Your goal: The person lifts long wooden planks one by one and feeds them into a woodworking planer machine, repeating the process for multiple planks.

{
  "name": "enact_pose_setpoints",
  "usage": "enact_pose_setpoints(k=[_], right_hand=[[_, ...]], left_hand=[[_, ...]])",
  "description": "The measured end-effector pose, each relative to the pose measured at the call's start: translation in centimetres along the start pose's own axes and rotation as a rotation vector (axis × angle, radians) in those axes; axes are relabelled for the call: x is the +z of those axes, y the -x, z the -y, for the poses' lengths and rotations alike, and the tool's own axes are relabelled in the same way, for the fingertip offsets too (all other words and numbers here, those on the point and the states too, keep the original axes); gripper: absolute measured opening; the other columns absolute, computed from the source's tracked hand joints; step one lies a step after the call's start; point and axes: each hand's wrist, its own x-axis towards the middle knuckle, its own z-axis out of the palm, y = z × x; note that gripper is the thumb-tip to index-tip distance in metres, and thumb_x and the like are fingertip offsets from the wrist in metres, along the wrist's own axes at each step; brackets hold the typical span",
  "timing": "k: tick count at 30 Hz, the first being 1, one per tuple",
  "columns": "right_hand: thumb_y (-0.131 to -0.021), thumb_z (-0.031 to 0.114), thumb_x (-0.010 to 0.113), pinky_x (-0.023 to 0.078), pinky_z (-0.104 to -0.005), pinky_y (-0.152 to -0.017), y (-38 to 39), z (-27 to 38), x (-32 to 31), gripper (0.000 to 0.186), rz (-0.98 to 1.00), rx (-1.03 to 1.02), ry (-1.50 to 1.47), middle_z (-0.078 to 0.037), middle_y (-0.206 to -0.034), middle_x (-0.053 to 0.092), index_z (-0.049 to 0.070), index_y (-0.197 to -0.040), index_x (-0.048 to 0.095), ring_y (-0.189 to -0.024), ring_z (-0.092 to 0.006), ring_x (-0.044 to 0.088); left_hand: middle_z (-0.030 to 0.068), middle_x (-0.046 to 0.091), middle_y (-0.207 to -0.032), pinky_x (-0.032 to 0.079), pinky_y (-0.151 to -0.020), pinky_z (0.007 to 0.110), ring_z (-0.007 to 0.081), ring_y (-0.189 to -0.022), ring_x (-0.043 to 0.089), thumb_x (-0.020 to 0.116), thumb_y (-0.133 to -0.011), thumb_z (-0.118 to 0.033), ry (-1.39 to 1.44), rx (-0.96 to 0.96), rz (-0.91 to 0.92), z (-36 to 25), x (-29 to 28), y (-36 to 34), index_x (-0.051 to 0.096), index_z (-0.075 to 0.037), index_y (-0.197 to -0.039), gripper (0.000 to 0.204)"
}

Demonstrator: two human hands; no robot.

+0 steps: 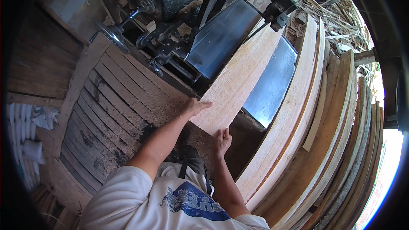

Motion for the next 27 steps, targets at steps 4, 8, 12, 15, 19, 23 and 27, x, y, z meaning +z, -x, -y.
enact_pose_setpoints(k=[4, 8, 12, 15, 19, 23, 27], right_hand=[[-0.089, 0.023, 0.057, 0.042, -0.0320, -0.063, -5.3, 0.6, 0.4, 0.033, -0.038, -0.008, 0.007, -0.005, -0.070, 0.050, 0.004, -0.116, 0.060, -0.068, -0.0148, 0.048], [-0.087, 0.022, 0.056, 0.045, -0.0397, -0.062, -10.6, 1.6, 0.3, 0.032, 0.009, -0.030, -0.007, -0.018, -0.069, 0.059, 0.006, -0.115, 0.059, -0.065, -0.0284, 0.059], [-0.088, 0.026, 0.054, 0.045, -0.0445, -0.065, -15.9, 1.0, 0.4, 0.029, -0.063, -0.094, 0.069, -0.022, -0.074, 0.061, 0.007, -0.108, 0.062, -0.072, -0.0369, 0.061], [-0.088, 0.031, 0.055, 0.046, -0.0405, -0.070, -19.7, 2.0, 0.6, 0.036, -0.048, -0.091, 0.113, -0.020, -0.082, 0.064, 0.003, -0.109, 0.061, -0.076, -0.0325, 0.063], [-0.088, 0.034, 0.056, 0.047, -0.0364, -0.072, -24.9, 3.6, 0.2, 0.044, 0.029, -0.032, 0.170, -0.015, -0.080, 0.067, 0.000, -0.116, 0.061, -0.075, -0.0254, 0.063], [-0.086, 0.031, 0.060, 0.046, -0.0426, -0.070, -29.2, 2.9, 1.3, 0.041, -0.331, -0.155, 0.291, -0.017, -0.075, 0.064, 0.005, -0.118, 0.061, -0.071, -0.0324, 0.062], [-0.087, 0.029, 0.060, 0.048, -0.0391, -0.064, -31.9, 4.6, 1.3, 0.052, -0.315, -0.126, 0.196, -0.015, -0.074, 0.064, -0.001, -0.129, 0.052, -0.062, -0.0284, 0.062]], left_hand=[[0.0180, 0.066, -0.090, 0.050, -0.079, 0.038, 0.0283, -0.083, 0.065, 0.071, -0.068, -0.064, -0.081, 0.093, -0.235, -0.1, -0.7, -0.9, 0.062, 0.003, -0.094, 0.073], [0.0095, 0.061, -0.082, 0.052, -0.066, 0.034, 0.0194, -0.069, 0.061, 0.071, -0.075, -0.058, 0.207, 0.042, -0.327, 9.6, -2.7, 0.3, 0.055, 0.000, -0.089, 0.061], [0.0000, 0.049, -0.051, 0.042, -0.045, 0.030, 0.0134, -0.045, 0.052, 0.068, -0.081, -0.049, 0.140, -0.243, -0.302, 22.1, -6.9, 7.2, 0.046, -0.012, -0.055, 0.050], [0.0065, 0.056, -0.057, 0.043, -0.045, 0.037, 0.0197, -0.048, 0.057, 0.066, -0.081, -0.052, -0.010, -0.545, -0.481, 30.7, -9.5, 15.0, 0.056, -0.004, -0.064, 0.052], [0.0120, 0.060, -0.067, 0.048, -0.043, 0.038, 0.0234, -0.053, 0.061, 0.065, -0.081, -0.054, 0.131, -0.876, -0.640, 36.2, -11.3, 23.8, 0.059, 0.000, -0.077, 0.054], [0.0107, 0.059, -0.067, 0.045, -0.038, 0.037, 0.0216, -0.051, 0.059, 0.065, -0.082, -0.051, 0.170, -0.867, -0.682, 38.9, -10.3, 27.6, 0.057, 0.000, -0.081, 0.051], [0.0090, 0.056, -0.064, 0.044, -0.036, 0.035, 0.0205, -0.048, 0.056, 0.066, -0.083, -0.045, 0.254, -0.808, -0.730, 39.1, -6.7, 28.9, 0.055, 0.000, -0.086, 0.046]])
